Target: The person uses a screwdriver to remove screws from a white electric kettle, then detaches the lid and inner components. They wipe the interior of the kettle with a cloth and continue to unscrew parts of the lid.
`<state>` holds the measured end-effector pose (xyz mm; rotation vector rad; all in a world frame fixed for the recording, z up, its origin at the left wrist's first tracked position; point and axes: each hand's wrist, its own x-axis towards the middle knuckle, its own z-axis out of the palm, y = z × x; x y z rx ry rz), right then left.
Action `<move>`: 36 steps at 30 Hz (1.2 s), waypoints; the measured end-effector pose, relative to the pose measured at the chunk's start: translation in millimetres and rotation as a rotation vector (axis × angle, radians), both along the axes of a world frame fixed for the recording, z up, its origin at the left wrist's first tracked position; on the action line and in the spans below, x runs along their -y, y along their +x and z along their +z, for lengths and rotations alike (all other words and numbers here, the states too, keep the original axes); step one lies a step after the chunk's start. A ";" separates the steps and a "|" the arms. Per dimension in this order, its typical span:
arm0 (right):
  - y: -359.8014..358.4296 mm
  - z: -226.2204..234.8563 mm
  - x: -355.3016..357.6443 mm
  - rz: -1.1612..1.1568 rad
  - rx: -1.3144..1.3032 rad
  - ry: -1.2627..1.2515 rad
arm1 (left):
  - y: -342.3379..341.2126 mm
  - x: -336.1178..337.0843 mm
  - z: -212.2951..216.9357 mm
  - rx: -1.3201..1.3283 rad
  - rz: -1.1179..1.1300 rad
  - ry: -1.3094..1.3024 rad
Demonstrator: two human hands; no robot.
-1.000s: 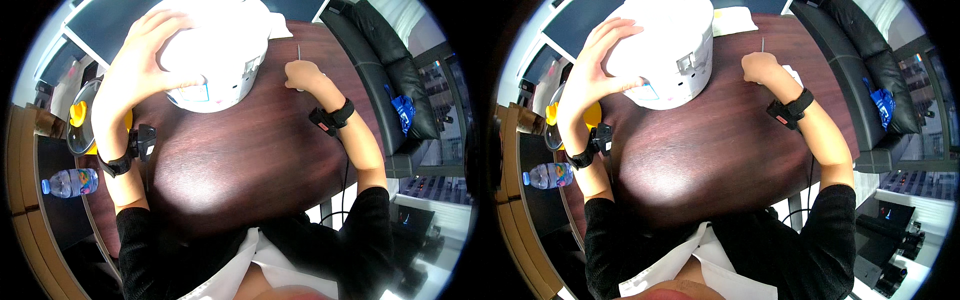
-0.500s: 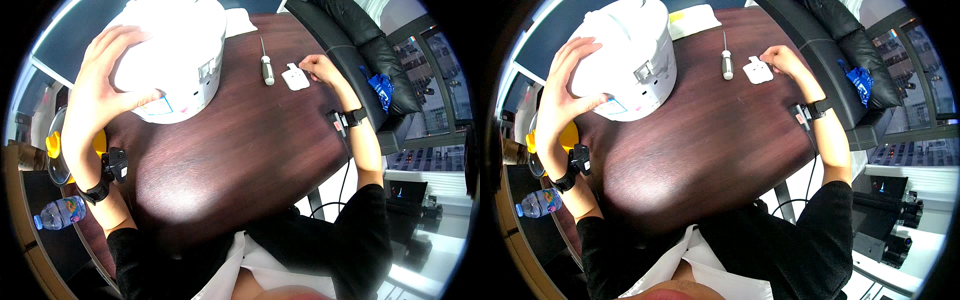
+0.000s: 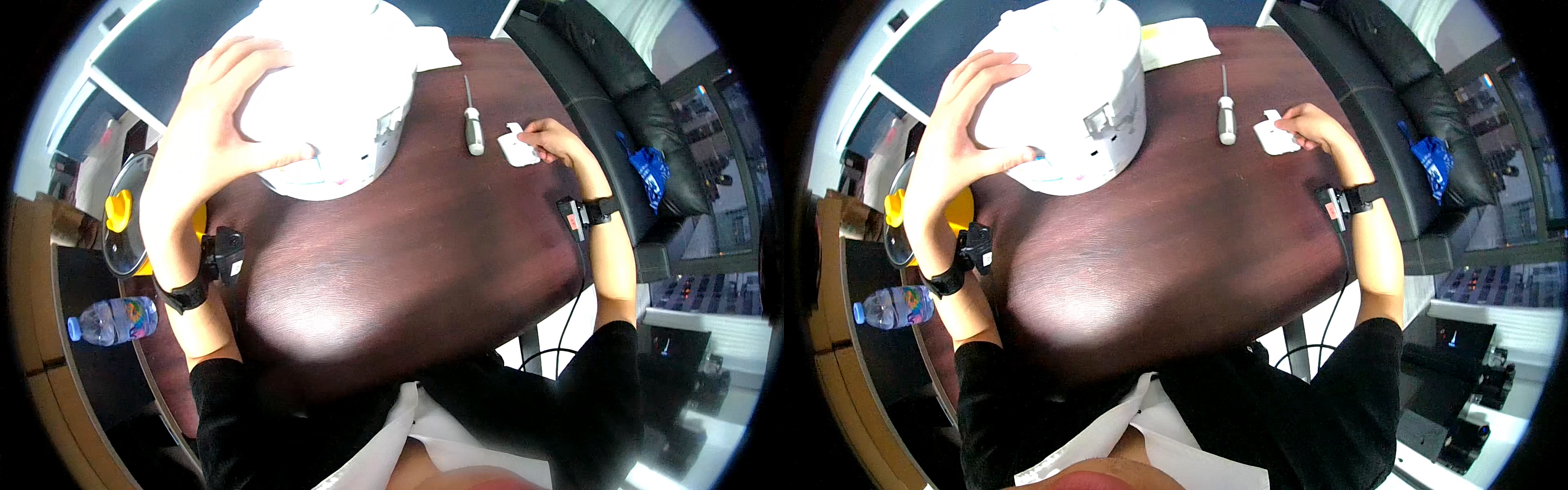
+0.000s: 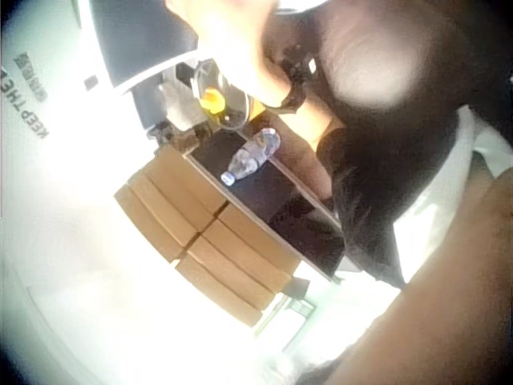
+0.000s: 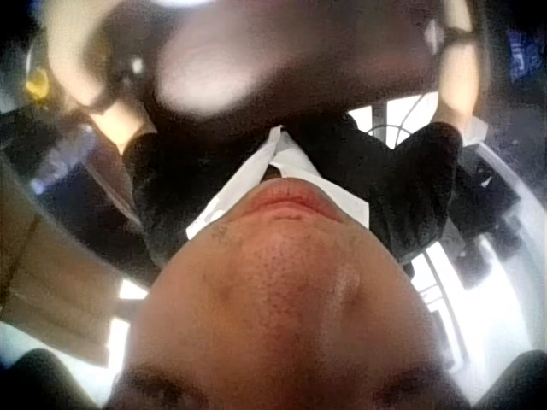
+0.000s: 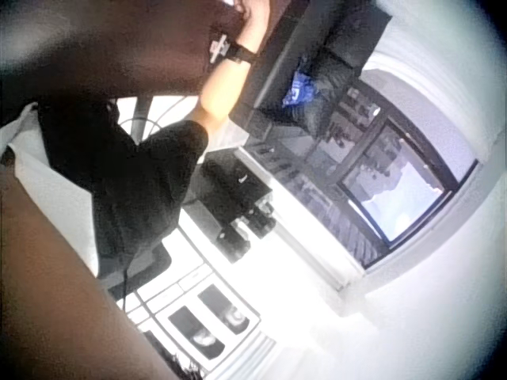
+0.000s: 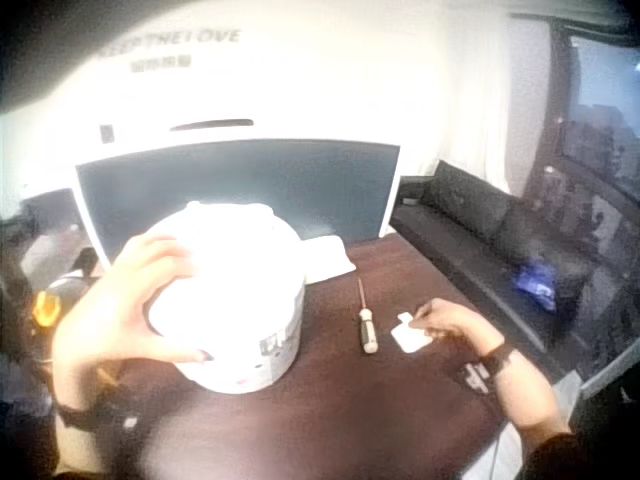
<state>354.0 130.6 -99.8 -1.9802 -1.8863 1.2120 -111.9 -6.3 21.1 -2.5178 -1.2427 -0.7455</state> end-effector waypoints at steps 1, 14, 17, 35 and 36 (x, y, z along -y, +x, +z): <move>-4.6 2.4 -3.6 -0.014 0.012 -0.019 | -1.1 0.4 0.6 0.004 0.013 0.000; 0.2 24.6 -8.5 0.012 0.116 0.218 | 2.7 4.6 -0.5 -0.002 0.031 0.009; -30.3 61.8 1.4 0.158 -0.011 0.398 | 23.8 12.2 0.1 -0.036 0.112 0.093; -208.0 188.0 16.7 0.653 -0.013 0.782 | 46.0 23.2 -5.1 0.000 0.148 0.137; -209.8 186.6 6.4 0.722 0.008 0.877 | 45.0 22.5 -2.0 0.008 0.134 0.118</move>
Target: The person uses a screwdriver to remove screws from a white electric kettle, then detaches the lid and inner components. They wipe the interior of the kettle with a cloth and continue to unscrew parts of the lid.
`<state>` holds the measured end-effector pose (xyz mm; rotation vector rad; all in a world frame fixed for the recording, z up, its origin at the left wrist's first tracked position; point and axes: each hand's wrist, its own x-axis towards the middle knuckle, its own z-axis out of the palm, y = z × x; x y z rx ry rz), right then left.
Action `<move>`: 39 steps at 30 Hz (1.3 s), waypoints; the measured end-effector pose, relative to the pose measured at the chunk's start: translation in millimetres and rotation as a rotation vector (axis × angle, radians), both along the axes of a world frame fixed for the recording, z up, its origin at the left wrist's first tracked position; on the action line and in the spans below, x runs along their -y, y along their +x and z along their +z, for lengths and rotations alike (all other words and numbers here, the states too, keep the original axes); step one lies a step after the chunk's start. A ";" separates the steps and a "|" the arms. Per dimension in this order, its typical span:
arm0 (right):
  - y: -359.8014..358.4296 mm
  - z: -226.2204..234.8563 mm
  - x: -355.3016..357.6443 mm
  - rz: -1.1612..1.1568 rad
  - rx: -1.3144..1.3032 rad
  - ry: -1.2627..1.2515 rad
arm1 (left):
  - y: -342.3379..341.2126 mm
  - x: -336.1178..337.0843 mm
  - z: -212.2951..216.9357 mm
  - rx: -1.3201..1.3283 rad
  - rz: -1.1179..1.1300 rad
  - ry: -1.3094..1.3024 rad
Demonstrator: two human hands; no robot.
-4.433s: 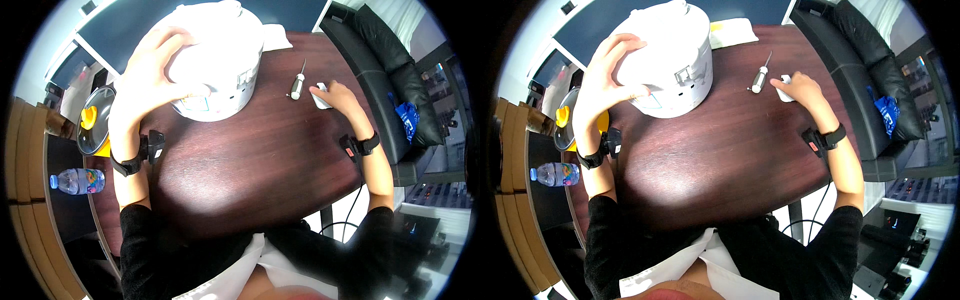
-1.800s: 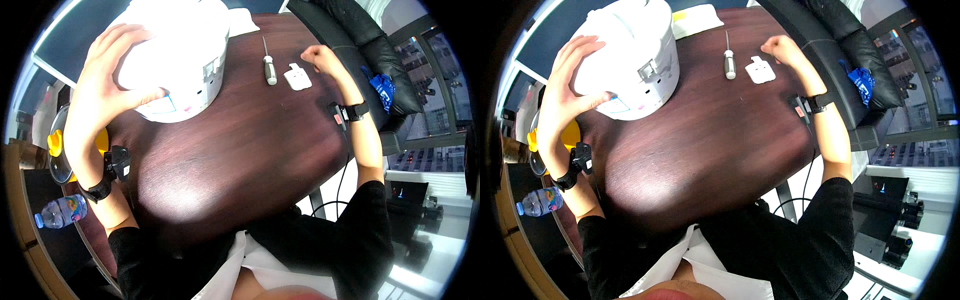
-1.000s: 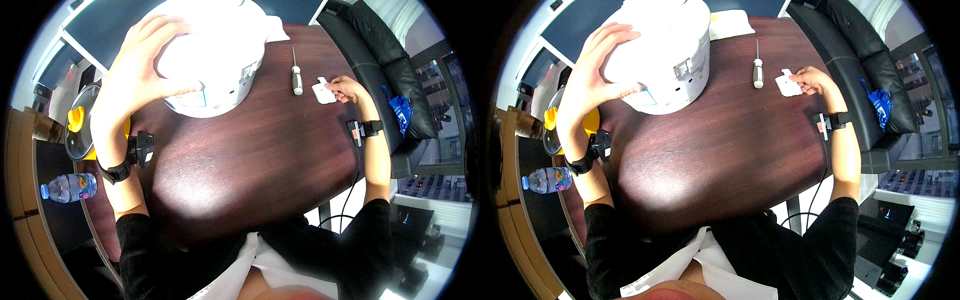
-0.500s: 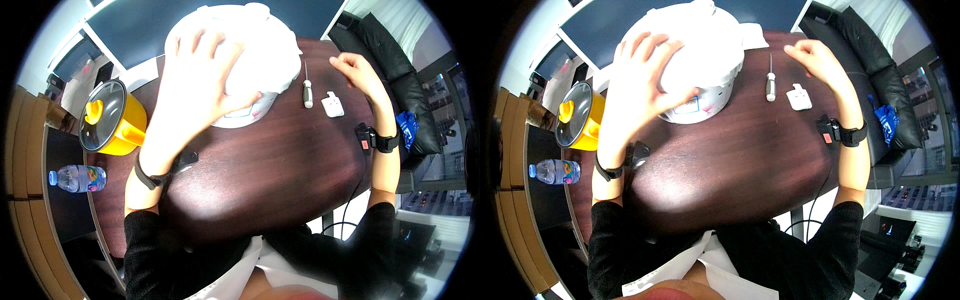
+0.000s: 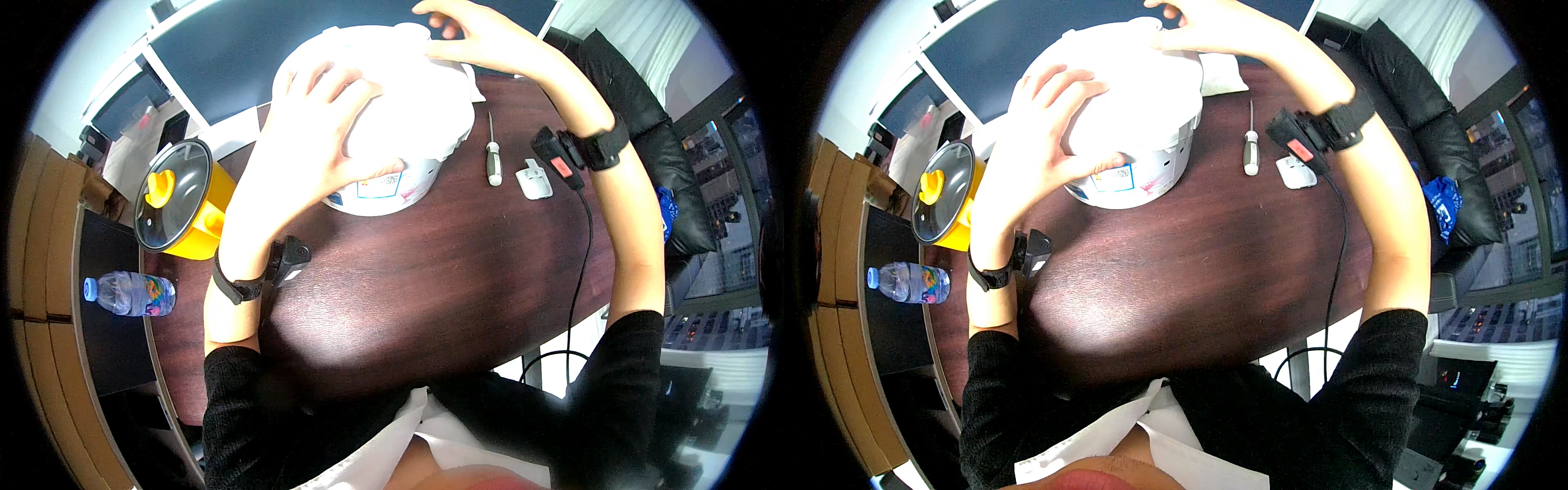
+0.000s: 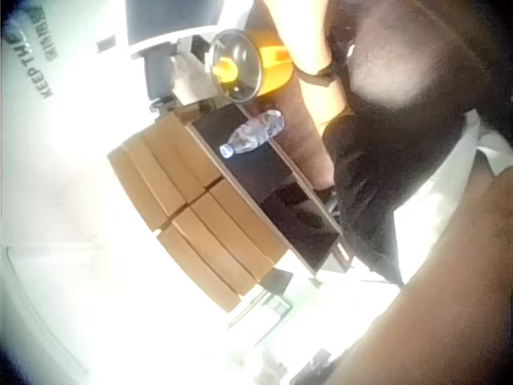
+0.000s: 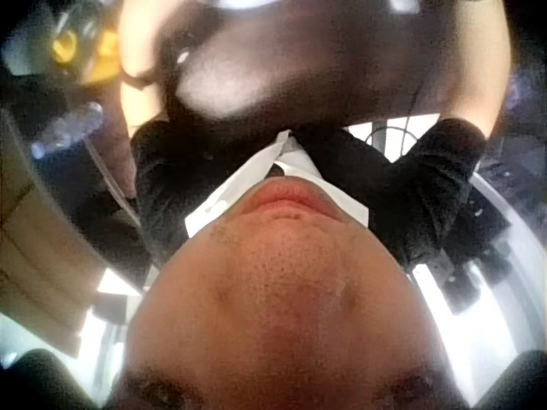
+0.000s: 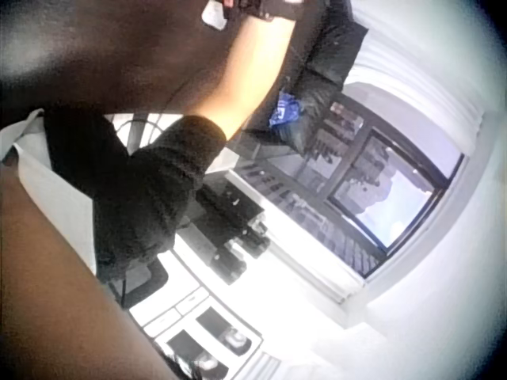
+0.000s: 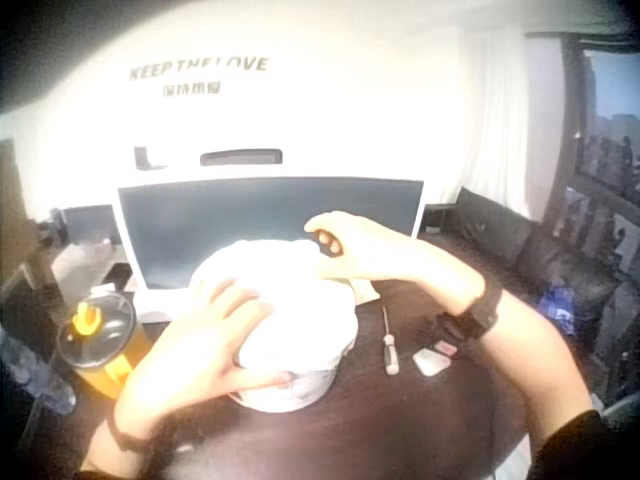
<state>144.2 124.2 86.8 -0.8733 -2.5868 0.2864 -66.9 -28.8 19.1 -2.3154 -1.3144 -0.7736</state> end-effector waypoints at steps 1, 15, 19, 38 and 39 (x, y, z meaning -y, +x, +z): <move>-1.5 -0.1 -7.7 0.038 0.031 0.025 | -0.7 -1.1 2.6 0.008 -0.016 -0.019; 1.2 23.6 -27.5 0.148 -0.262 -0.301 | -7.5 -4.0 2.9 0.012 -0.043 -0.035; 10.1 12.3 -34.7 0.086 -0.317 -0.407 | -9.4 -1.0 2.9 0.015 -0.023 -0.034; 62.7 -152.0 -47.1 -0.029 0.376 -0.232 | -7.4 -4.4 1.5 0.014 -0.039 -0.007; 60.5 -143.9 -43.7 -0.086 0.423 -0.157 | -7.9 -4.7 1.9 0.015 -0.037 -0.023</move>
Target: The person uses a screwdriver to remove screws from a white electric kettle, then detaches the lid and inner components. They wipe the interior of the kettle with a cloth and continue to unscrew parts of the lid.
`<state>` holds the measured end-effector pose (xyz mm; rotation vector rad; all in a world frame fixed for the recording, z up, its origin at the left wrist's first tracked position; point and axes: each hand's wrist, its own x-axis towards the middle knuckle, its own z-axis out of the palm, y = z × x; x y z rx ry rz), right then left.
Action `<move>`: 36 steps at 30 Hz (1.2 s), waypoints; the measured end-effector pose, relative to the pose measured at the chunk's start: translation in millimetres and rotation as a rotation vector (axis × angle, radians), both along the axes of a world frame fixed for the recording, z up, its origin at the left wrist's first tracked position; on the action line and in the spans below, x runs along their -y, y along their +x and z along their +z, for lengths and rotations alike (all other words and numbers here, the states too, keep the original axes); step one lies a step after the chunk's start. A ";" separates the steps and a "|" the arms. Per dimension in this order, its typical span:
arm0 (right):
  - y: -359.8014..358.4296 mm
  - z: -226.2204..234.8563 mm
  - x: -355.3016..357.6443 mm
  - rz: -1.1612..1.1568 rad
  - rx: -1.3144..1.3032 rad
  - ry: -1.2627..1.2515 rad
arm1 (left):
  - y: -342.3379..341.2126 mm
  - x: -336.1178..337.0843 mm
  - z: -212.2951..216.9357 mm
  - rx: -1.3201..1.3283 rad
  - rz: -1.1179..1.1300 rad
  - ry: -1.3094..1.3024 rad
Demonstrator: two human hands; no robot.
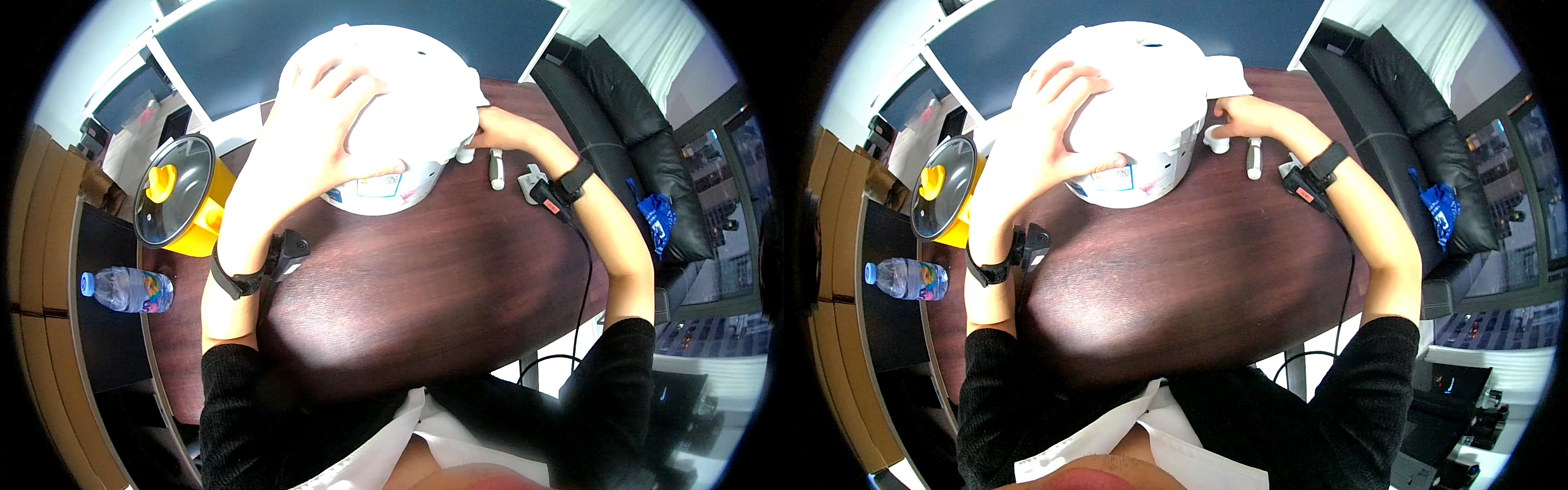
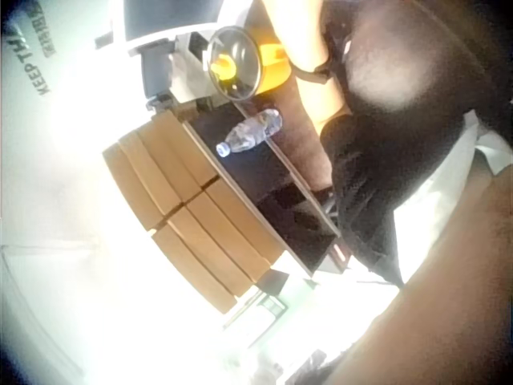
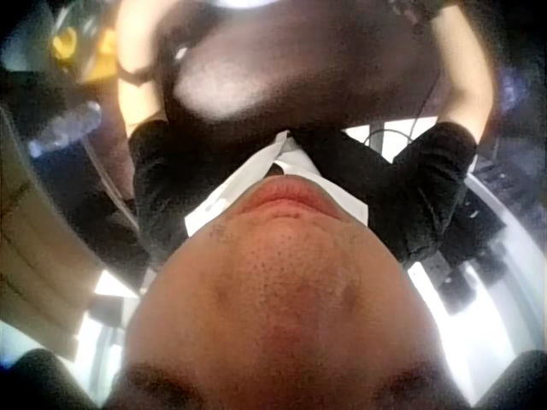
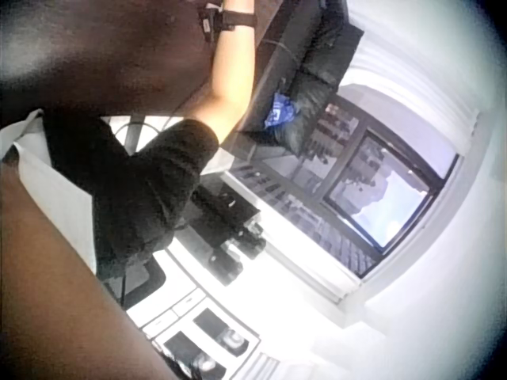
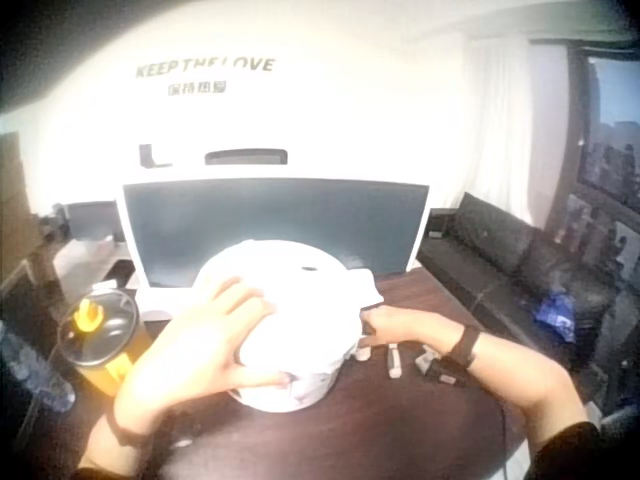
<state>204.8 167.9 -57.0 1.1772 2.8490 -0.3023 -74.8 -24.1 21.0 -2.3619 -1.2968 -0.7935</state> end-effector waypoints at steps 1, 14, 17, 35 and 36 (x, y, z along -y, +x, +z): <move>-2.1 9.3 2.6 -0.036 0.054 0.083 | -0.7 -0.4 0.2 0.001 0.002 -0.015; -103.6 163.3 79.3 0.079 -0.665 -0.593 | -13.4 2.7 -2.4 0.092 -0.011 -0.130; -121.2 172.6 70.5 0.015 -0.583 -1.292 | -5.7 -1.4 -1.6 0.114 -0.053 -0.078; -121.9 143.7 74.1 0.283 -0.958 -0.988 | -53.6 -26.8 7.0 0.852 0.016 -0.457; -124.0 147.3 65.5 0.224 -0.958 -1.061 | -49.9 -26.6 13.2 0.963 -0.047 -0.495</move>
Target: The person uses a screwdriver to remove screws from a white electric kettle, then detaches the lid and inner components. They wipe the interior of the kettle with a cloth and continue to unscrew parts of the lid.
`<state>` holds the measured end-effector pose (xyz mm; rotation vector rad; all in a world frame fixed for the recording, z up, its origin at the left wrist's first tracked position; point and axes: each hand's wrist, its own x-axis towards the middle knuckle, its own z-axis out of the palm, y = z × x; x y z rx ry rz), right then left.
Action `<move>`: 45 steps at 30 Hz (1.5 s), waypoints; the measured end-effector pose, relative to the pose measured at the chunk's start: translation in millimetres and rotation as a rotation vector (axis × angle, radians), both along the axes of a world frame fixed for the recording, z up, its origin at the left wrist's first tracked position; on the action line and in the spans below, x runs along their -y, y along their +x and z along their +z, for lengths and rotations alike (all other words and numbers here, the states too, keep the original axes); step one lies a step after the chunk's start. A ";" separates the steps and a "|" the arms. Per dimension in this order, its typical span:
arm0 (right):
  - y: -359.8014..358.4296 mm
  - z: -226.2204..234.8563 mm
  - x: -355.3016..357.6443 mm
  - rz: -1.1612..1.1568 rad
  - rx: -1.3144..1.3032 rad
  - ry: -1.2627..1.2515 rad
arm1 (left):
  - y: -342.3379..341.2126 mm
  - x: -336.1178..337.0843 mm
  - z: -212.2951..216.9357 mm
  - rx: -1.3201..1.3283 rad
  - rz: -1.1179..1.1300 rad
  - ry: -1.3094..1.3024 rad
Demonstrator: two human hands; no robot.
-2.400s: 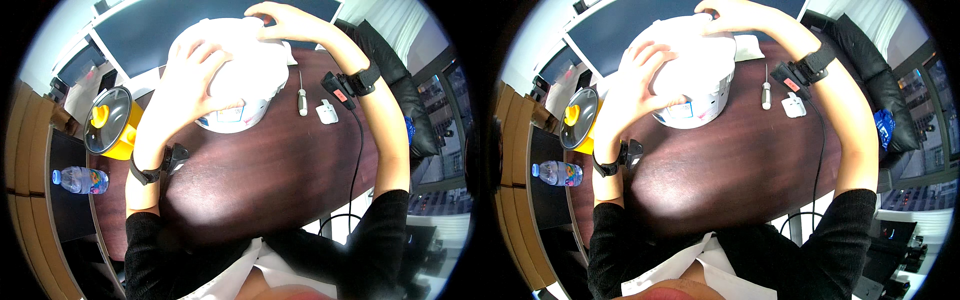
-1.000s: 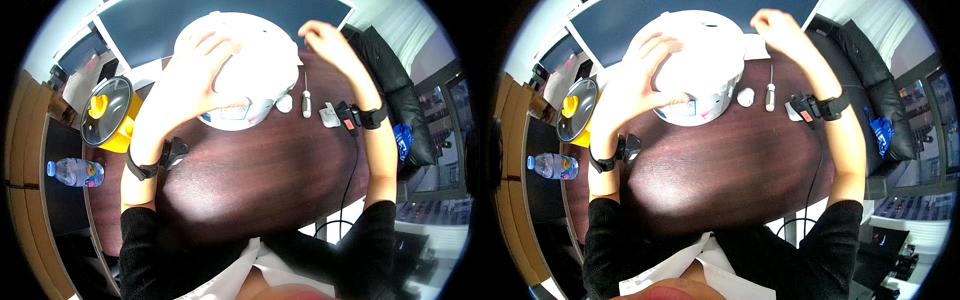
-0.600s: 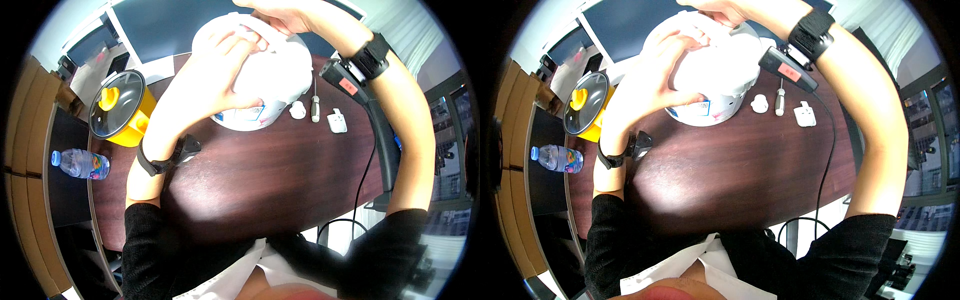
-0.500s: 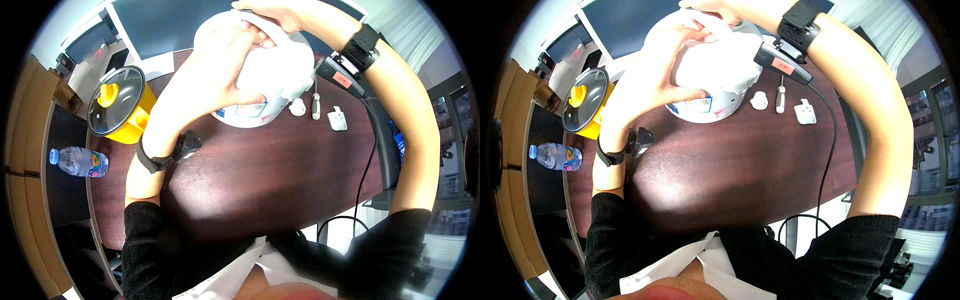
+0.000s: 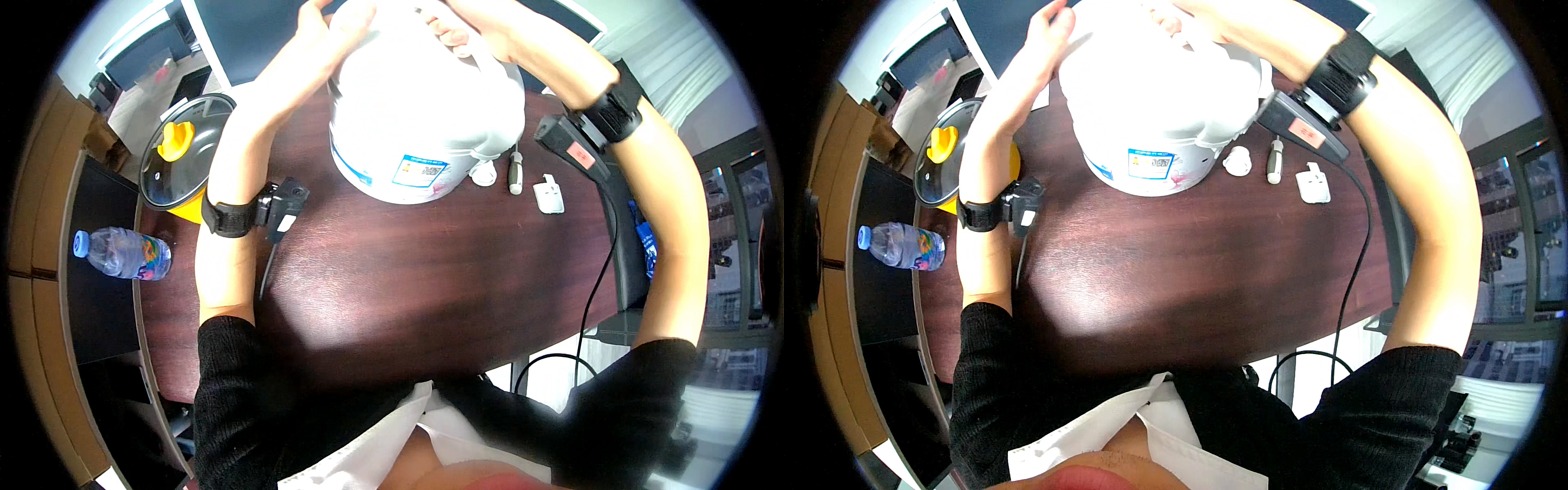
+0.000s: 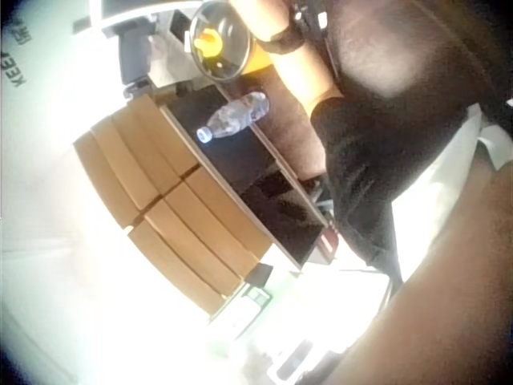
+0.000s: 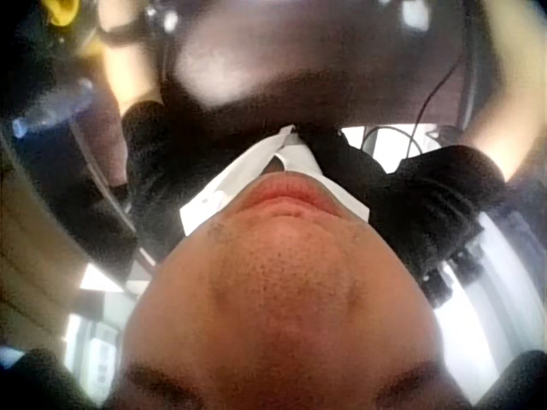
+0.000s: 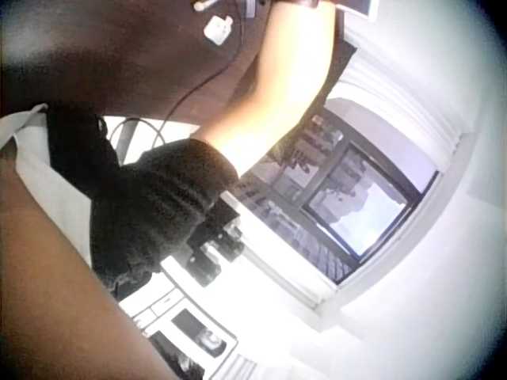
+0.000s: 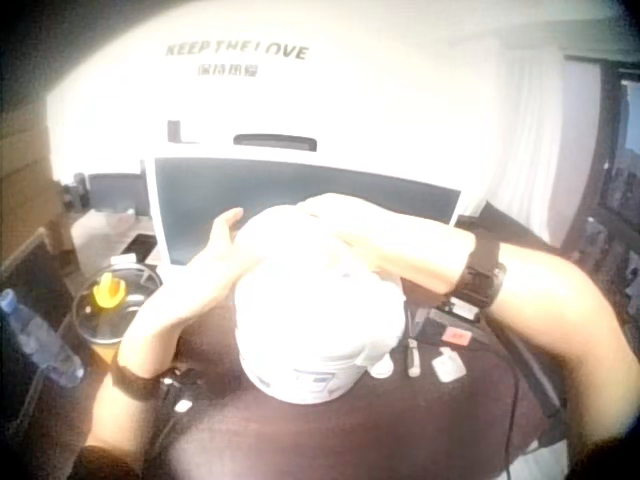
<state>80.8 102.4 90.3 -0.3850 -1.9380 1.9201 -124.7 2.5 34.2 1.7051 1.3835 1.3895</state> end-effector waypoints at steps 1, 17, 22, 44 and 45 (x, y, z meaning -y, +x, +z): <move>-4.8 4.7 -17.9 -0.011 0.024 -0.084 | -4.0 -18.8 -15.7 0.093 0.042 0.076; 98.0 3.3 21.1 -0.252 -0.218 -0.019 | 36.8 3.0 -31.8 -0.819 -0.184 0.230; 121.4 -3.2 27.2 -0.108 -0.214 -0.044 | 41.3 8.4 -22.4 -0.849 -0.152 0.024; 169.3 -62.3 24.7 -0.970 -0.466 0.356 | 60.6 13.7 -33.3 -0.826 -0.062 0.347; 173.0 -59.4 20.3 -0.692 -0.618 0.231 | 59.4 13.3 -34.4 -0.794 -0.080 0.359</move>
